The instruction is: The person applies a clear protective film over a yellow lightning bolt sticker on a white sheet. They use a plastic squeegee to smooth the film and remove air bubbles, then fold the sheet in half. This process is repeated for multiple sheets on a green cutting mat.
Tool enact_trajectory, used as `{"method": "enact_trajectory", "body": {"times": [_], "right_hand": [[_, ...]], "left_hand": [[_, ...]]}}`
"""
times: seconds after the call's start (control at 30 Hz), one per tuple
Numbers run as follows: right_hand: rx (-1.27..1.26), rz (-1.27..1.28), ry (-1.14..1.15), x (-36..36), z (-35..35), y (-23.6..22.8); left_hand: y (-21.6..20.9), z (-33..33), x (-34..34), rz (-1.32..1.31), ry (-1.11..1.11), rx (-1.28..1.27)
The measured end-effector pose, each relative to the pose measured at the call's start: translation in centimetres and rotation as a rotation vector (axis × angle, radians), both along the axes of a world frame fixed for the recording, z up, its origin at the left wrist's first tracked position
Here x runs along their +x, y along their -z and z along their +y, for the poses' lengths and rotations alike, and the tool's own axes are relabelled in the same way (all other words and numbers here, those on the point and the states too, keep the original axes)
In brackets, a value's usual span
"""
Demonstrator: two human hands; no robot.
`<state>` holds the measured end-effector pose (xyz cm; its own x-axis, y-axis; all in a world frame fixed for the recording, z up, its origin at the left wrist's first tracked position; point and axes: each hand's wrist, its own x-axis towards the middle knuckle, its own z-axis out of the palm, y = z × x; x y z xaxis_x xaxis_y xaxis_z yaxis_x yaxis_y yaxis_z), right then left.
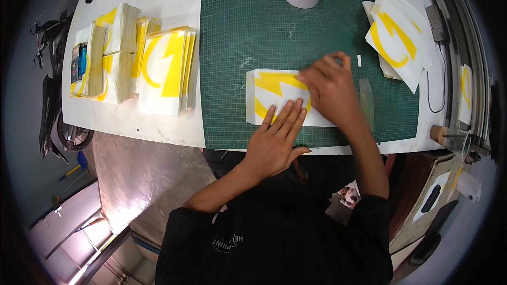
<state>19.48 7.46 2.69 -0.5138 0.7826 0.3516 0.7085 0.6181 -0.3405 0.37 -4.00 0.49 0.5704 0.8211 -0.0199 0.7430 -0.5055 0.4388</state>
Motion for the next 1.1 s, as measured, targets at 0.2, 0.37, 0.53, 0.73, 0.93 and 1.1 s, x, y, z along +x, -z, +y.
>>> {"method": "enact_trajectory", "body": {"times": [0.2,0.37,0.53,0.73,0.93,1.1], "right_hand": [[0.079,0.011,0.145,-0.9,0.3,2.5],[0.097,0.036,0.251,-1.1,-0.4,3.1],[0.117,0.036,0.276,-1.0,-0.6,3.4],[-0.010,-0.043,0.173,-2.5,-3.6,2.1],[-0.227,-0.199,0.125,0.0,-5.4,2.6],[-0.126,-0.370,0.329,5.2,-5.7,1.7]], "left_hand": [[1.8,0.6,0.2,-0.023,-0.133,0.128],[-0.1,3.1,-1.1,0.042,-0.109,0.143],[-0.4,5.7,-3.3,0.050,-0.118,0.080],[-0.4,6.0,-3.6,0.085,-0.137,0.079],[-0.1,6.2,-3.9,0.091,-0.110,0.073],[0.1,6.3,-3.6,0.098,-0.102,0.114]]}}
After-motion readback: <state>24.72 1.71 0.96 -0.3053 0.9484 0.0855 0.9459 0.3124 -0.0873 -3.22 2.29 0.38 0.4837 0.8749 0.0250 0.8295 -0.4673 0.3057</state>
